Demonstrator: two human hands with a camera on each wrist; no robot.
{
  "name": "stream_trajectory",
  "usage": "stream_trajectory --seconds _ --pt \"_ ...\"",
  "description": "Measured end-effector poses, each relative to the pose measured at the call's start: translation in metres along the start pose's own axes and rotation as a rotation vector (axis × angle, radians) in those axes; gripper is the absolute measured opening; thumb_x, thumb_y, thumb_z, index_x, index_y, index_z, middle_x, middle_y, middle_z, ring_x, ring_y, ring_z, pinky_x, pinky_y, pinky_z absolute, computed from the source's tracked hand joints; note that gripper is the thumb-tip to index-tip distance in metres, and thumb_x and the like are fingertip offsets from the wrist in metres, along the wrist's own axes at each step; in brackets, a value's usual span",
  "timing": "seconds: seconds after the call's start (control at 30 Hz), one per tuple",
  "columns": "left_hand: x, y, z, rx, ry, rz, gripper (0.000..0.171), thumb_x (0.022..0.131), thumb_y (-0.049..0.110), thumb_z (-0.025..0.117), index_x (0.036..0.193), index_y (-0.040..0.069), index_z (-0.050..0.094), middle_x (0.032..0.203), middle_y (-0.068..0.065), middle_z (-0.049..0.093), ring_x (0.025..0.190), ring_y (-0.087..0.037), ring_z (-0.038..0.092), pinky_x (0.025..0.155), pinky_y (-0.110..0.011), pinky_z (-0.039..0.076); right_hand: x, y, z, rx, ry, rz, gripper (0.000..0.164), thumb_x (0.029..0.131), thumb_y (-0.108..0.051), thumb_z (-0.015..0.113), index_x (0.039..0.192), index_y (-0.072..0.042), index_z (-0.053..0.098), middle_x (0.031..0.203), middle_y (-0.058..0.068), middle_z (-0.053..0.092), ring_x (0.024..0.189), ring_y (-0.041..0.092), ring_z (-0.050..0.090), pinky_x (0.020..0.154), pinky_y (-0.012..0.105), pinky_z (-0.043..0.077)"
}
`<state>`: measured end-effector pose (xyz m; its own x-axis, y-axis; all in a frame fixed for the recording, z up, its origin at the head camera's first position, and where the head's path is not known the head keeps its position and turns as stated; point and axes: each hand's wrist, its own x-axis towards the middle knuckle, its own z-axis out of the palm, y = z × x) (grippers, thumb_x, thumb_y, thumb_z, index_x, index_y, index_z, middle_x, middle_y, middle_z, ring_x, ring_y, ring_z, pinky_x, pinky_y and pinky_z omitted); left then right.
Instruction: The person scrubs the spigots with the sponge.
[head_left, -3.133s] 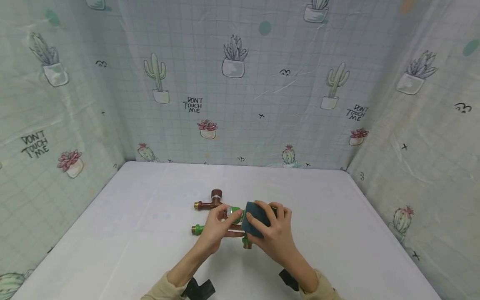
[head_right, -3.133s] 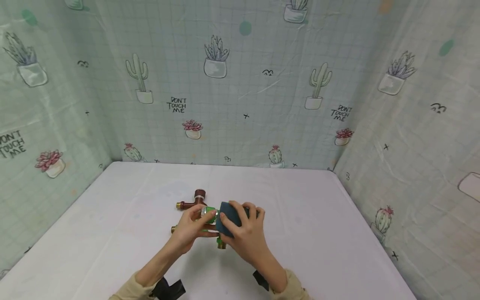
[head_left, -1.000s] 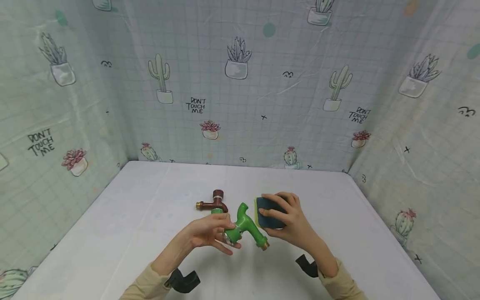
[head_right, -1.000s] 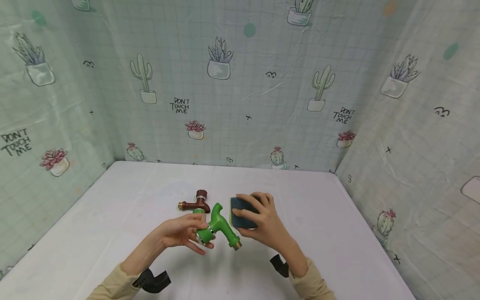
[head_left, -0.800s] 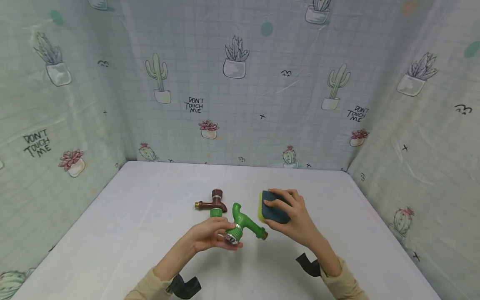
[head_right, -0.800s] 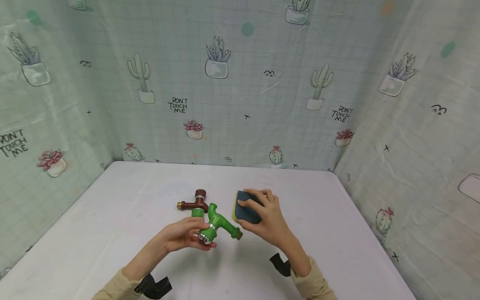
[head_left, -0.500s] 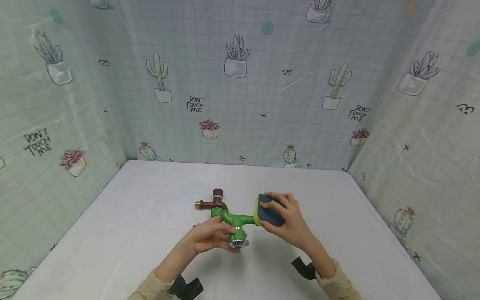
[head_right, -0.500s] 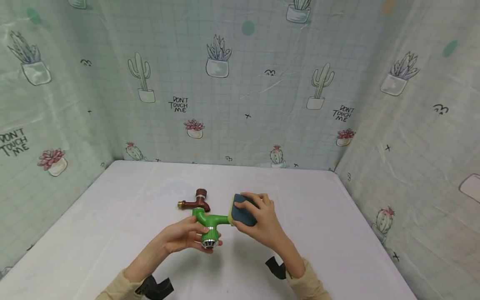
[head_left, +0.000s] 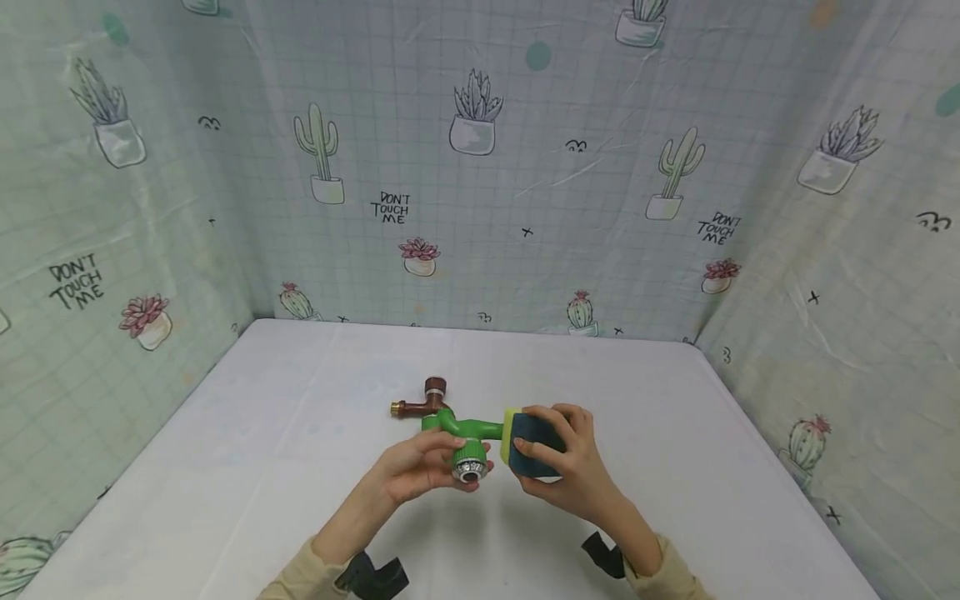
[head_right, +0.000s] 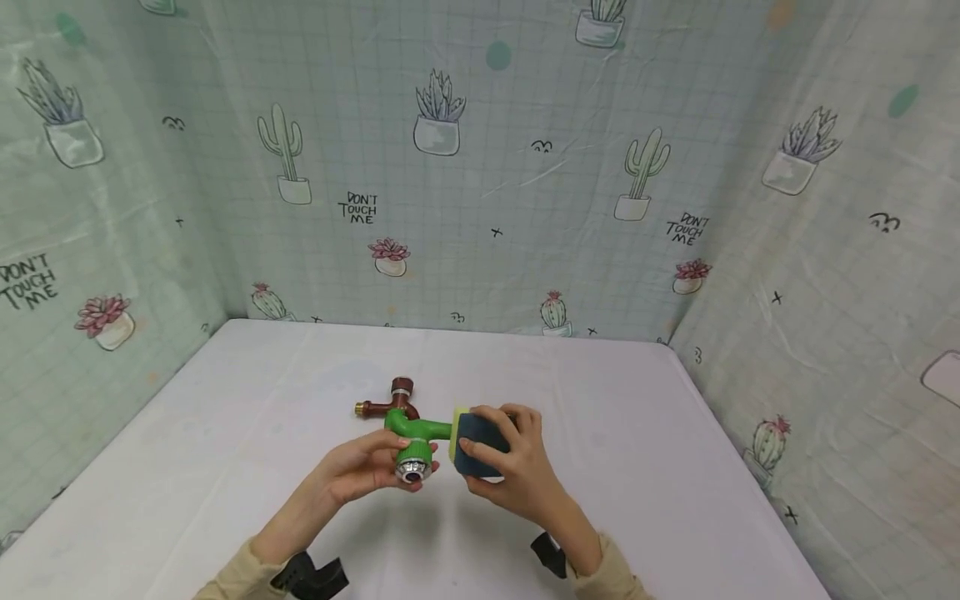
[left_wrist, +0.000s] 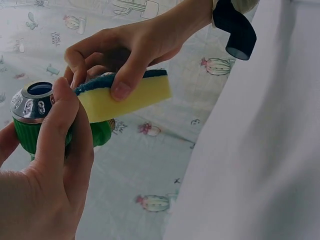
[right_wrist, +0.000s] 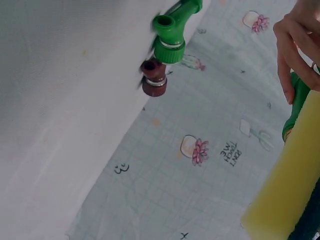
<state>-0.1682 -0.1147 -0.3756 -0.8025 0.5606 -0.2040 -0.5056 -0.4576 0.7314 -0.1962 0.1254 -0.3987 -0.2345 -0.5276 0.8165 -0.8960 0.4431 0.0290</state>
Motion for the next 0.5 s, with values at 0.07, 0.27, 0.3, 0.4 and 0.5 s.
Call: stream_trajectory --seconds 0.07,0.27,0.3,0.4,0.5 --pt "0.001 -0.001 0.001 -0.027 0.008 -0.004 0.058 0.09 0.004 0.037 0.138 0.001 0.005 0.106 -0.016 0.056 0.097 -0.033 0.058 0.07 -0.037 0.054 -0.002 0.0 0.0 -0.022 0.025 -0.036 0.025 0.084 -0.042 0.05 0.093 -0.024 0.066 0.115 0.015 0.052 0.096 0.03 0.038 0.076 0.048 0.029" --pt "0.003 -0.006 0.0 -0.019 -0.016 -0.012 0.059 0.091 0.007 0.035 0.139 0.004 0.001 0.107 -0.016 0.053 0.096 -0.031 0.058 0.069 -0.033 0.054 -0.004 0.0 -0.003 -0.02 0.06 -0.031 0.027 0.084 -0.042 0.05 0.095 -0.022 0.065 0.114 0.016 0.053 0.096 0.03 0.039 0.076 0.049 0.03" --pt "0.003 -0.006 0.0 0.015 -0.03 -0.012 0.059 0.091 0.007 0.035 0.139 0.002 0.002 0.107 -0.015 0.054 0.096 -0.03 0.059 0.068 -0.032 0.054 -0.003 0.001 -0.005 0.006 0.051 -0.001 0.028 0.084 -0.043 0.051 0.095 -0.022 0.064 0.115 0.015 0.052 0.096 0.029 0.039 0.076 0.048 0.031" --pt "0.004 -0.006 -0.001 0.121 -0.068 0.002 0.058 0.089 0.006 0.038 0.137 -0.001 0.006 0.107 -0.012 0.056 0.095 -0.029 0.061 0.069 -0.033 0.054 0.0 0.004 -0.008 0.112 0.01 0.119 0.028 0.083 -0.041 0.055 0.099 -0.02 0.063 0.118 0.014 0.052 0.098 0.024 0.039 0.075 0.043 0.037" --pt "0.004 -0.004 -0.002 0.189 -0.093 0.013 0.057 0.087 0.005 0.042 0.135 -0.003 0.013 0.106 -0.01 0.058 0.094 -0.029 0.062 0.069 -0.035 0.055 0.003 0.008 -0.011 0.171 -0.025 0.237 0.024 0.078 -0.028 0.066 0.1 -0.019 0.062 0.119 0.013 0.052 0.099 0.021 0.039 0.073 0.039 0.044"
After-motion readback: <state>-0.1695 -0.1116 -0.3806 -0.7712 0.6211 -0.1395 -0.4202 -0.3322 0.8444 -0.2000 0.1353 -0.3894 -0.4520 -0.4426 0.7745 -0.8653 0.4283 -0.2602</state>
